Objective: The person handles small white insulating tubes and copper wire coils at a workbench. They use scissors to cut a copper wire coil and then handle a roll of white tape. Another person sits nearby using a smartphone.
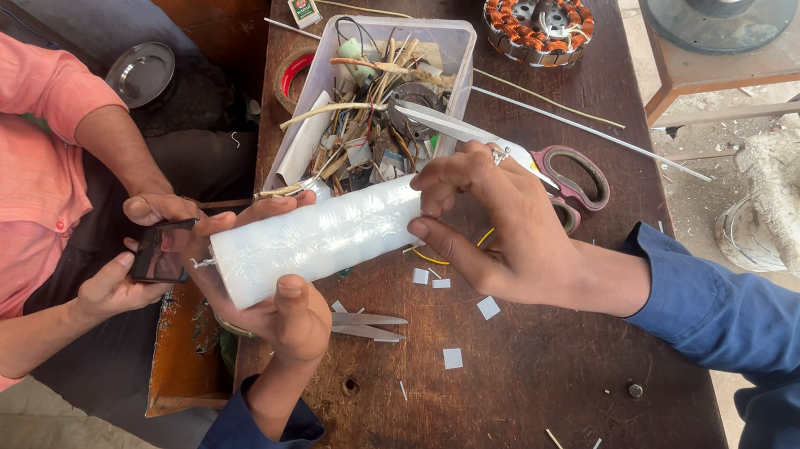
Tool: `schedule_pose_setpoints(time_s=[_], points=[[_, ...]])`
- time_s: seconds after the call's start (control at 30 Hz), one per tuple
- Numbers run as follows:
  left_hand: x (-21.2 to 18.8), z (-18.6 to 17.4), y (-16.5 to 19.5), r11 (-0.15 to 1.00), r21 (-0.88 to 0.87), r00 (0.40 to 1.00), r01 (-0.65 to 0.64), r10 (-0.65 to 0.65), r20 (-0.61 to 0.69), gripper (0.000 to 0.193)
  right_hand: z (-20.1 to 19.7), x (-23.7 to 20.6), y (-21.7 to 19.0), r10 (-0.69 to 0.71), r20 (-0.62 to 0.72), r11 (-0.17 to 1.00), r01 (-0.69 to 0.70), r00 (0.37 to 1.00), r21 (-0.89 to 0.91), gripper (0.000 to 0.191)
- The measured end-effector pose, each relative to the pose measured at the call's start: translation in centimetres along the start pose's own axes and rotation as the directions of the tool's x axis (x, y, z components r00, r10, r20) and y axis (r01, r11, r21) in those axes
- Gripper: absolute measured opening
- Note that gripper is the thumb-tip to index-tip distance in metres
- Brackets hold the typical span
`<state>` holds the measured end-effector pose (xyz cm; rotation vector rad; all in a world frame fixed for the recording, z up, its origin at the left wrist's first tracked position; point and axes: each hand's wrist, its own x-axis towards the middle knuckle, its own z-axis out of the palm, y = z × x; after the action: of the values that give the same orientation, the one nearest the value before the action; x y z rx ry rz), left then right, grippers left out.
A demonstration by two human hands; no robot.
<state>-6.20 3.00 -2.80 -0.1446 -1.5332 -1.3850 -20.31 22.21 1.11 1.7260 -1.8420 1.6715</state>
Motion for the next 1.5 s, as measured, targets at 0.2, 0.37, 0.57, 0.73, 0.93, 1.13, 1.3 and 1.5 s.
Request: schedule_pose_setpoints(time_s=[0.2,0.37,0.57,0.73,0.93,1.13,1.3,1.5], points=[[0.1,0.0,0.1,0.999,-0.014,0.999,0.03,-0.03,0.017,0.058,-0.2,0.1,0.0,-0.039,-0.021,0.986,0.035,0.999,-0.166,0.027],[0.3,0.0,0.2,1.0,-0.01,1.0,0.017,-0.017,0.025,0.058,-0.2,0.0,0.4,-0.055,-0.004,0.985,0.054,0.998,-0.163,0.023],[0.4,0.0,0.2,0.999,-0.026,0.999,0.04,-0.039,0.033,0.055,0.0,0.2,0.6,-0.081,-0.022,0.991,0.078,0.996,-0.109,0.025],[0.4,0.1,0.1,0.998,-0.041,0.998,0.048,-0.046,0.038,0.057,0.1,0.0,0.7,-0.092,-0.031,0.995,0.09,0.995,-0.049,0.028],[0.3,0.3,0.0,0.997,-0.064,0.998,0.038,-0.035,0.047,0.057,0.2,-0.2,0.7,-0.07,-0.049,0.996,0.072,0.996,0.048,0.026],[0.1,0.4,-0.1,0.996,-0.063,0.997,0.068,-0.065,0.049,0.058,-0.1,-0.4,0.8,-0.057,-0.02,0.99,0.059,0.998,0.13,0.023],[0.0,0.4,-0.2,0.995,-0.057,0.996,0.08,-0.077,0.041,0.06,0.0,-0.4,1.1,0.001,-0.015,0.968,0.003,1.0,0.249,0.021],[-0.1,0.4,-0.2,0.997,-0.037,0.996,0.073,-0.071,0.046,0.061,0.1,-0.6,1.4,0.014,-0.013,0.954,-0.01,1.0,0.3,0.02]])
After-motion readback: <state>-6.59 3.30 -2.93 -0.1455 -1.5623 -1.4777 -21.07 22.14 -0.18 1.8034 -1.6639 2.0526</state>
